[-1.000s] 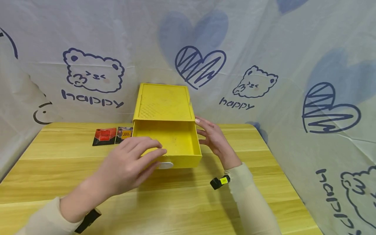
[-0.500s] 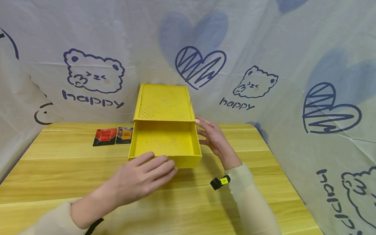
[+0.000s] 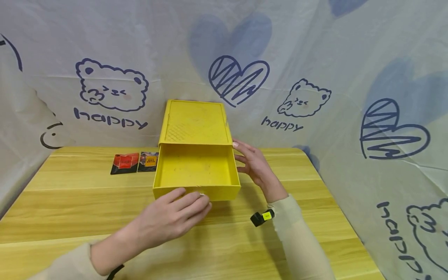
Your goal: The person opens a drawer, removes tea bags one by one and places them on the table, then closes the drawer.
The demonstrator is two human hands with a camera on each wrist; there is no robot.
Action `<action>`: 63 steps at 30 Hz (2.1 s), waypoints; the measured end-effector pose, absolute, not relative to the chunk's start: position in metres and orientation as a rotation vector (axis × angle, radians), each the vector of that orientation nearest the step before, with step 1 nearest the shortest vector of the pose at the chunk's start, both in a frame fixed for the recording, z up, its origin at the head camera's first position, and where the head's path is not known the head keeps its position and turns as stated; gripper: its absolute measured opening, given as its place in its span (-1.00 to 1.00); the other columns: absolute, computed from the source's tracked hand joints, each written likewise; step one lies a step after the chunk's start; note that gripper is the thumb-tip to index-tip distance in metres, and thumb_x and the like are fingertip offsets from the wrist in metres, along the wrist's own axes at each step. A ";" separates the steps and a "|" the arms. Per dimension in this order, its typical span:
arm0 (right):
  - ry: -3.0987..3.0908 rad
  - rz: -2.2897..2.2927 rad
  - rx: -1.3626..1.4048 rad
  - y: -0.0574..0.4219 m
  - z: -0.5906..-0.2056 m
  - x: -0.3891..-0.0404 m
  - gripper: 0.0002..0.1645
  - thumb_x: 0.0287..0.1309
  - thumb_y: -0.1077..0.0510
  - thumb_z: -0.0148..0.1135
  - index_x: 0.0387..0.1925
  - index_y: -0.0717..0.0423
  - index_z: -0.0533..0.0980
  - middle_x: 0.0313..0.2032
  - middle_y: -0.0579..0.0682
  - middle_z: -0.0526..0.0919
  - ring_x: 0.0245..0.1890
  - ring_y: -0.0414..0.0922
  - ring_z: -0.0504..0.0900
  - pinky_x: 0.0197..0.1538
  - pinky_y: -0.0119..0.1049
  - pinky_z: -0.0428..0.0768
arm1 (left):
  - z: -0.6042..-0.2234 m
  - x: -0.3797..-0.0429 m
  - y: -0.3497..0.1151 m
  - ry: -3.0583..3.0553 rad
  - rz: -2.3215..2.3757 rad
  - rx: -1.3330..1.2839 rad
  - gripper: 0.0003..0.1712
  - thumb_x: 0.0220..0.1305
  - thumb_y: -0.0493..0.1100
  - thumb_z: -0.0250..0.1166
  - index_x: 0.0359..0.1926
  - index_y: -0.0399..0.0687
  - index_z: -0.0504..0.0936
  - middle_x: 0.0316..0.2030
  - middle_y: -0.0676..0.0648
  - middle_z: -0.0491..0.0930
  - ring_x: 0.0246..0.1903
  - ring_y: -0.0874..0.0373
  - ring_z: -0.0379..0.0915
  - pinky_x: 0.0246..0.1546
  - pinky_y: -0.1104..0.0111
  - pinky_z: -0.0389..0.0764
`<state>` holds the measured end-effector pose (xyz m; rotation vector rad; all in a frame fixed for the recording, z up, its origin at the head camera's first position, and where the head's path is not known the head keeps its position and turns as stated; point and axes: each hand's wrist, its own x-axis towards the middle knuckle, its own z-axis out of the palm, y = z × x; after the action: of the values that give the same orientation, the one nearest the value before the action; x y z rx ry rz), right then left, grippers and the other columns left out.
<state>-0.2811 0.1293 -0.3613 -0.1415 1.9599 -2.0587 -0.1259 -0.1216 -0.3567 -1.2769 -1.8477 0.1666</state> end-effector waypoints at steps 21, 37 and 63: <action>1.953 -2.059 -0.142 0.129 -0.360 -0.279 -0.24 -0.01 -0.28 0.33 0.21 -0.08 0.46 0.17 -0.08 0.51 0.08 0.00 0.56 -0.04 -0.02 0.61 | -0.347 -0.121 -0.119 -1.863 0.164 -1.232 -0.60 0.42 -0.46 -0.20 -0.15 -0.28 0.62 -0.10 -0.18 0.53 -0.19 0.03 0.48 -0.13 0.32 0.59; 1.965 -2.056 -0.152 0.129 -0.360 -0.279 -0.22 -0.02 -0.30 0.33 0.22 -0.09 0.45 0.17 -0.07 0.50 0.08 0.01 0.57 -0.04 -0.04 0.61 | -0.355 -0.127 -0.118 -1.845 0.130 -1.215 -0.55 0.40 -0.47 -0.22 -0.08 -0.31 0.64 -0.05 -0.23 0.54 -0.11 -0.04 0.51 -0.04 0.29 0.58; 1.986 -2.033 -0.154 0.129 -0.361 -0.279 -0.16 -0.06 -0.33 0.34 0.24 -0.08 0.43 0.19 -0.11 0.47 0.11 0.00 0.53 0.01 -0.01 0.58 | -0.363 -0.145 -0.120 -1.894 0.141 -1.142 -0.49 0.39 -0.50 -0.27 -0.03 -0.30 0.63 -0.01 -0.26 0.54 -0.05 -0.07 0.50 0.02 0.25 0.56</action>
<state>-0.2794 0.1294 -0.3614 -0.1536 1.9856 -2.0331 -0.1448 -0.1196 -0.3631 -1.1419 -1.8944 0.1410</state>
